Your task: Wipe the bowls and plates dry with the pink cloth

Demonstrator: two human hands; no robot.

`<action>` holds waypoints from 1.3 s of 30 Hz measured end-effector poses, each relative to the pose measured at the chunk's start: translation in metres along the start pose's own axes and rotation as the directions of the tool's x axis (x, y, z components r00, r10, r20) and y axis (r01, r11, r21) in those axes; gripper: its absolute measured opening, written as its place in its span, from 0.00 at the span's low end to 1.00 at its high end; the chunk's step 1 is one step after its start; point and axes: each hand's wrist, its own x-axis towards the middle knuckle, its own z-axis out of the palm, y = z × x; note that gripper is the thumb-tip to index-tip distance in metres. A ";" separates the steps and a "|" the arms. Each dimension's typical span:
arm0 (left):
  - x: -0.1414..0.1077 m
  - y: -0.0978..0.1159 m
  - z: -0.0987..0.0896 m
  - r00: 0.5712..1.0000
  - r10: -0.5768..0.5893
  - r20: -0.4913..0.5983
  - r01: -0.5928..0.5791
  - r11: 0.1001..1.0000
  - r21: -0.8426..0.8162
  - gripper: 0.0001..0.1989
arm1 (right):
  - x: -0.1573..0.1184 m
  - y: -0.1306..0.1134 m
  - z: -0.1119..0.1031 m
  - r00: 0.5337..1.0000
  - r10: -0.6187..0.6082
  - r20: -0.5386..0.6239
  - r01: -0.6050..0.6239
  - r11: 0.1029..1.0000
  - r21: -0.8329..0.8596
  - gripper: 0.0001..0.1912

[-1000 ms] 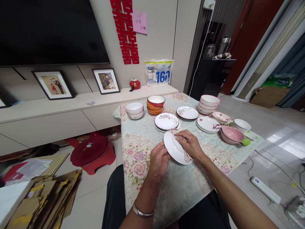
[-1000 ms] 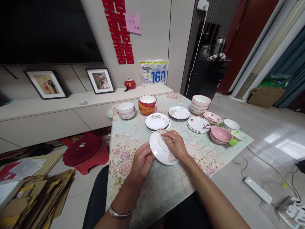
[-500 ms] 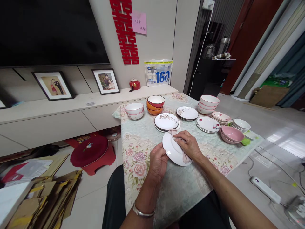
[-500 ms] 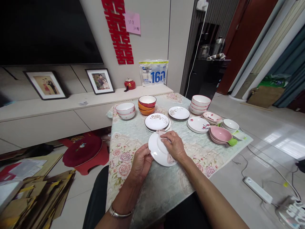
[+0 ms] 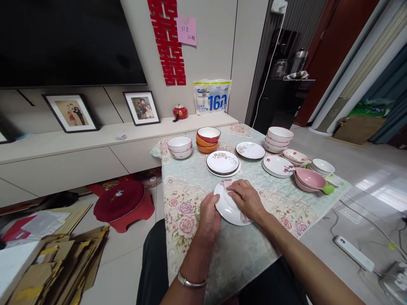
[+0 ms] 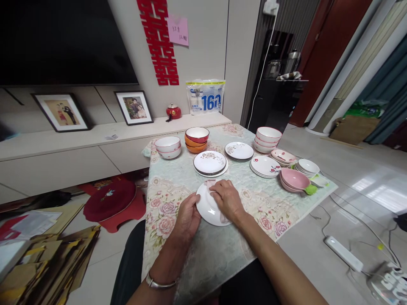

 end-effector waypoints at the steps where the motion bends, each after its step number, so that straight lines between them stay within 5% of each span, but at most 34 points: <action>1: 0.001 -0.001 -0.001 1.000 -0.005 -0.005 0.005 1.000 0.001 0.15 | -0.002 -0.006 0.000 0.999 -0.026 0.023 0.026 1.000 0.003 0.11; 8: 0.004 -0.007 -0.005 0.999 -0.038 -0.025 0.037 0.999 -0.014 0.18 | 0.004 -0.025 0.004 0.976 -0.146 0.159 0.151 0.988 -0.019 0.15; 13: 0.007 -0.008 -0.008 0.997 -0.065 -0.046 0.065 0.998 -0.008 0.14 | 0.028 -0.010 0.009 0.969 -0.012 0.245 0.037 0.995 -0.095 0.15; 21: 0.010 -0.013 -0.010 0.994 -0.055 -0.099 0.055 0.998 0.003 0.13 | 0.009 0.022 -0.004 0.965 0.238 0.108 -0.213 0.956 -0.199 0.17; 27: 0.009 -0.013 -0.007 0.993 -0.060 -0.104 0.060 0.998 -0.001 0.12 | -0.044 0.005 0.001 0.980 0.175 -0.098 -0.193 0.959 -0.209 0.21; 34: 0.006 -0.009 -0.005 0.995 -0.077 -0.065 0.077 0.997 0.003 0.14 | -0.037 -0.055 0.011 0.980 0.068 0.188 -0.035 0.984 -0.172 0.27; 39: 0.008 -0.011 -0.006 0.998 -0.065 0.002 0.065 0.996 -0.053 0.12 | 0.009 -0.048 0.010 0.938 0.075 0.338 -0.026 0.989 -0.145 0.21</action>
